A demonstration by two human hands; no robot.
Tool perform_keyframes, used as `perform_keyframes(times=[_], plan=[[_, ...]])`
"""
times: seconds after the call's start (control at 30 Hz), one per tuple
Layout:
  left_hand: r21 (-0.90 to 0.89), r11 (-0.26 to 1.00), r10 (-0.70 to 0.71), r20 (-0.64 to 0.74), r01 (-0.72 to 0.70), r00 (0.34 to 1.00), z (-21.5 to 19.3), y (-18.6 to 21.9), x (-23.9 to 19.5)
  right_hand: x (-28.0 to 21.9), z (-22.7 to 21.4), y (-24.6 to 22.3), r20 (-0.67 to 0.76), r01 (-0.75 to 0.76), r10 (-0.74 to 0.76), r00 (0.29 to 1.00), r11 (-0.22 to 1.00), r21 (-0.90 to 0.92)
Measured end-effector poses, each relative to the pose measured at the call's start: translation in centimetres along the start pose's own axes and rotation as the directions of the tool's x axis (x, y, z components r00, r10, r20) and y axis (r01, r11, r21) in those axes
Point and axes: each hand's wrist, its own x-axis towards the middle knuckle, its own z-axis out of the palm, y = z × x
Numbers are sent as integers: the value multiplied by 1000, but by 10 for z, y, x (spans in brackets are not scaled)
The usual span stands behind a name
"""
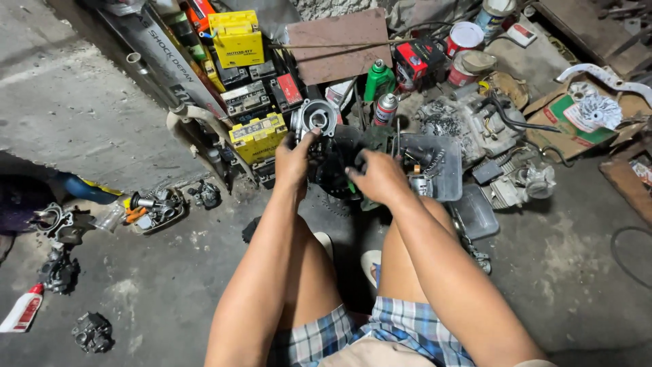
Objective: Inspecting and adjusting a motorcycle carburetor using a screwdriver in a workshop environment.
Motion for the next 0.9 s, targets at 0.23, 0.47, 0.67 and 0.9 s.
perform_keyframes(times=[0.23,0.47,0.67,0.9], plan=[[54,998,27,6,-27,1000,-9,-12,-7,-6,-3,-33,225,-114,132,965,989,-90],[0,1000,1,-43,-1,999,-21,-20,-5,14,36,-25,249,-122,152,957,984,-132],[-45,999,-13,-43,11,999,-18,-19,0,8,32,-32,304,-145,160,939,987,-70],[-61,998,-10,12,10,1000,0,-4,-22,-9,-6,-52,253,-303,285,925,952,34]])
